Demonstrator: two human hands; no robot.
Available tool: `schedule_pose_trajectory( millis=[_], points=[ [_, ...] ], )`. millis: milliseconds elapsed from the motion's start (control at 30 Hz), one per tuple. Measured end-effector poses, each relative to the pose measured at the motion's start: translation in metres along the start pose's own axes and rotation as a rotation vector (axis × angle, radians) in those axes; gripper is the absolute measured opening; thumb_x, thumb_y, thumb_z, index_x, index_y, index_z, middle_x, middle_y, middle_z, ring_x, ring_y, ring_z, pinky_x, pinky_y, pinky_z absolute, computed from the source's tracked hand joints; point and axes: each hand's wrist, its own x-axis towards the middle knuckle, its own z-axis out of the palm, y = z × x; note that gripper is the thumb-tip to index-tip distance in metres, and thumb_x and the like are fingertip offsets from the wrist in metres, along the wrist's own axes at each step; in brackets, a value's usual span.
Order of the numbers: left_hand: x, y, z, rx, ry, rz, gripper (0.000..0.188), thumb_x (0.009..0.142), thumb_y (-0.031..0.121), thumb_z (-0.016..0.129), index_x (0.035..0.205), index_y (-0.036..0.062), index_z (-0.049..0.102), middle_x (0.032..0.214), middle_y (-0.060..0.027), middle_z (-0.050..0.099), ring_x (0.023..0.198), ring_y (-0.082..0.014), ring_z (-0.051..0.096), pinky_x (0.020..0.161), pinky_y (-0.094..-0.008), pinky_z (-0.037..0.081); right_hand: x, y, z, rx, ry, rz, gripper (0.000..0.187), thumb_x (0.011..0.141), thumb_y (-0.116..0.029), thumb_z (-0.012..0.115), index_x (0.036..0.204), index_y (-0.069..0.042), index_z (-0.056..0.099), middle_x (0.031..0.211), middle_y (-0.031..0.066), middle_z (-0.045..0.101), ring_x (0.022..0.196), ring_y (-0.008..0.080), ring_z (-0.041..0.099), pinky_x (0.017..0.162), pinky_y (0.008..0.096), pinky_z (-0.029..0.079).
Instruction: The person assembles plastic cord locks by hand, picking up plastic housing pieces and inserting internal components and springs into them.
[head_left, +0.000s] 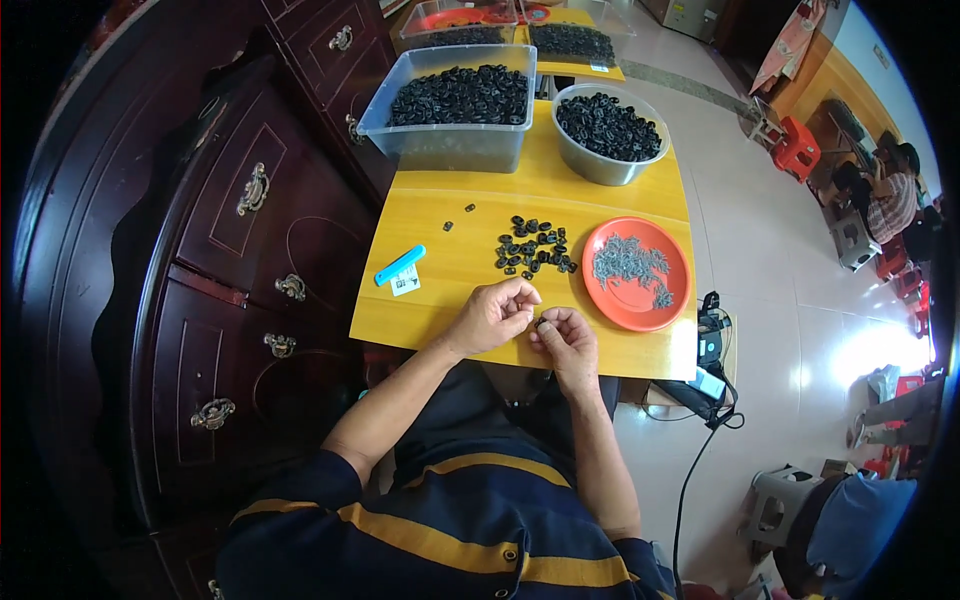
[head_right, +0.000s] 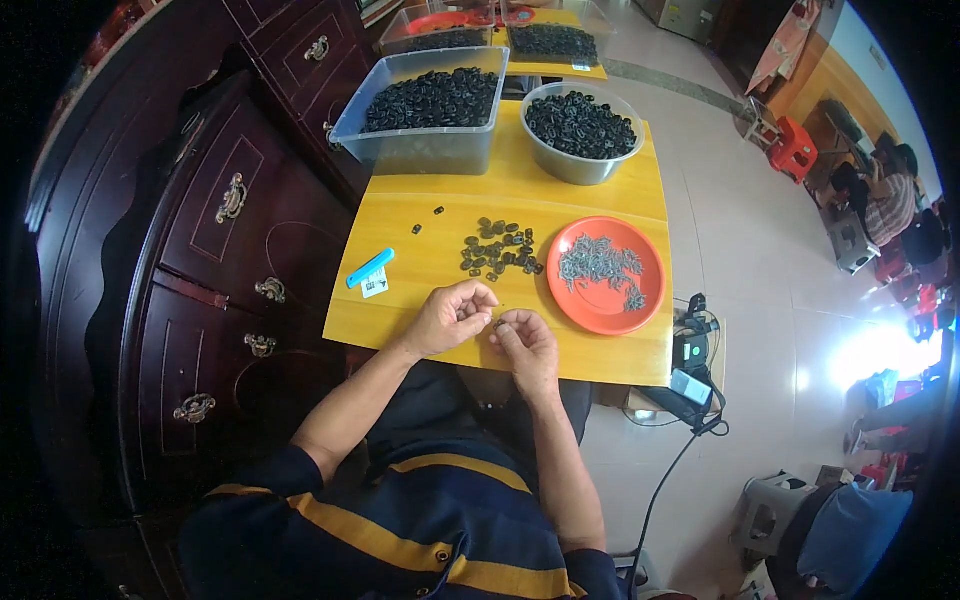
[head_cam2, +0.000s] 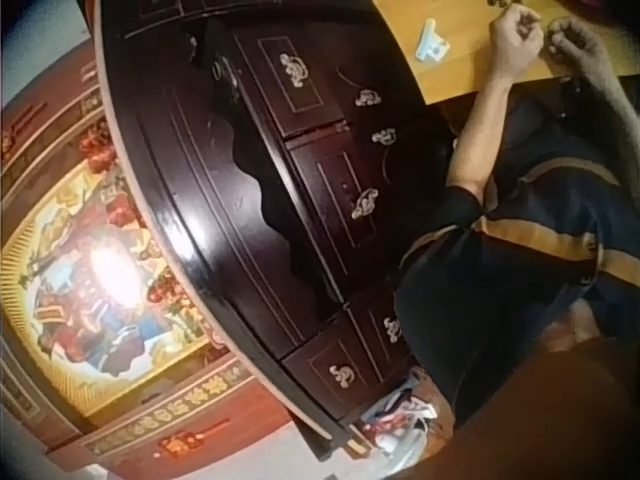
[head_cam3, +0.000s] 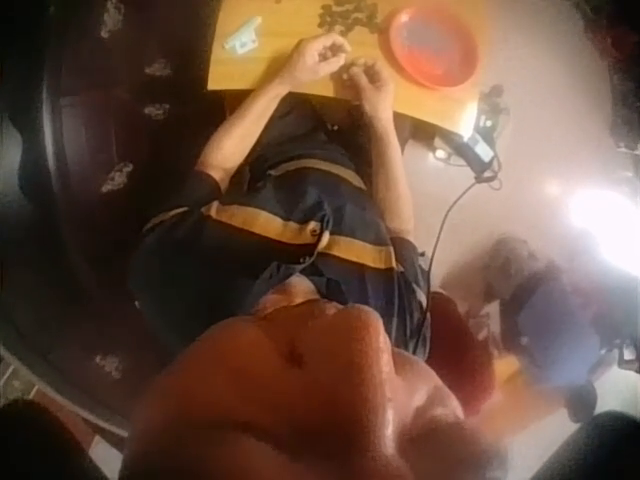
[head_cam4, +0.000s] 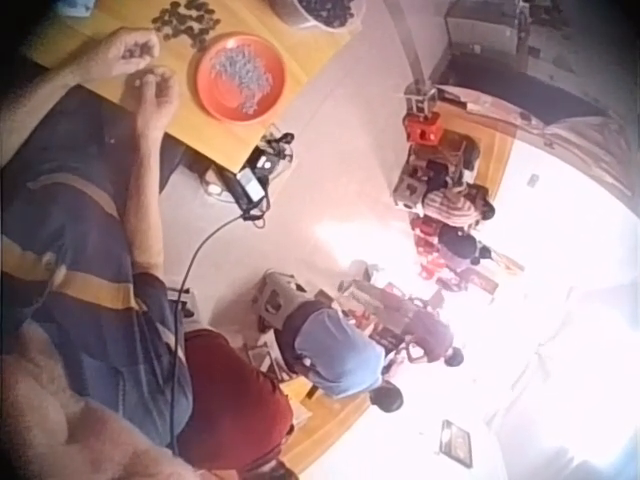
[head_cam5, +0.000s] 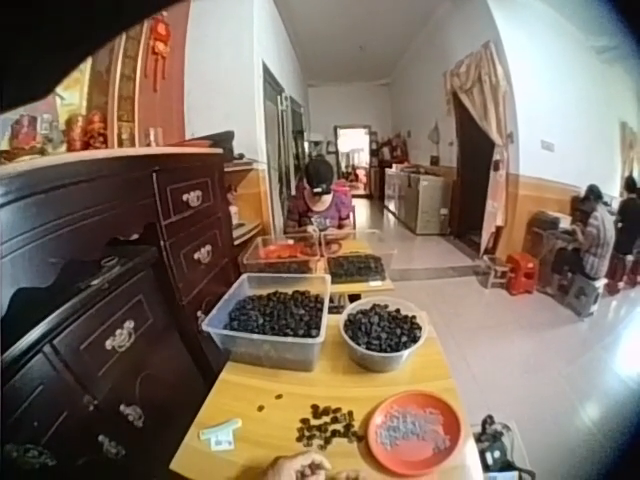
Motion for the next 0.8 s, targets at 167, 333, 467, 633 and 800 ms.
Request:
schedule_pose_trajectory(
  millis=[167, 333, 467, 633, 800],
  points=[
    [-0.0016, 0.0018, -0.0003, 0.063, -0.022, 0.005, 0.014, 0.086, 0.000, 0.061, 0.100, 0.0033, 0.059, 0.078, 0.0049, 0.055, 0.066, -0.0002, 0.050, 0.059, -0.0182, 0.043, 0.0006, -0.0007, 0.0020, -0.042, 0.021, -0.021, 0.014, 0.093, -0.002, 0.061, 0.106, -0.003, 0.056, 0.088, 0.0024, 0.063, 0.075, 0.0097, 0.063, 0.070, 0.0233, 0.055],
    [-0.0003, 0.0011, -0.0011, 0.095, -0.035, 0.008, 0.014, 0.086, -0.001, 0.061, 0.099, 0.0033, 0.059, 0.077, 0.0050, 0.055, 0.064, -0.0006, 0.050, 0.058, -0.0185, 0.043, 0.0006, -0.0009, 0.0026, -0.037, 0.016, -0.015, 0.013, 0.092, -0.002, 0.061, 0.104, -0.004, 0.055, 0.085, 0.0018, 0.063, 0.073, 0.0091, 0.063, 0.068, 0.0220, 0.054],
    [0.0002, 0.0047, -0.0008, 0.138, -0.039, 0.000, 0.016, 0.083, -0.003, 0.059, 0.098, 0.0031, 0.058, 0.074, 0.0036, 0.054, 0.062, -0.0012, 0.050, 0.058, -0.0199, 0.044, 0.0006, 0.0006, 0.0017, -0.026, 0.011, -0.026, 0.013, 0.092, -0.001, 0.062, 0.103, -0.004, 0.055, 0.084, 0.0016, 0.063, 0.073, 0.0088, 0.063, 0.067, 0.0213, 0.053],
    [0.0002, 0.0047, -0.0003, 0.149, -0.039, -0.005, 0.016, 0.083, -0.003, 0.060, 0.097, 0.0033, 0.058, 0.073, 0.0038, 0.054, 0.060, -0.0010, 0.049, 0.055, -0.0201, 0.043, 0.0009, 0.0010, 0.0019, -0.053, 0.017, -0.025, 0.013, 0.091, -0.001, 0.062, 0.102, -0.004, 0.055, 0.083, 0.0014, 0.063, 0.072, 0.0086, 0.063, 0.066, 0.0216, 0.053],
    [0.0011, 0.0038, 0.0000, 0.194, -0.036, 0.004, 0.015, 0.082, -0.002, 0.060, 0.096, 0.0032, 0.059, 0.072, 0.0031, 0.055, 0.057, -0.0017, 0.048, 0.054, -0.0209, 0.042, 0.0030, 0.0055, 0.0009, -0.057, 0.023, -0.050, 0.012, 0.091, -0.001, 0.062, 0.100, -0.003, 0.055, 0.081, 0.0015, 0.063, 0.070, 0.0086, 0.062, 0.066, 0.0215, 0.053]
  ],
)
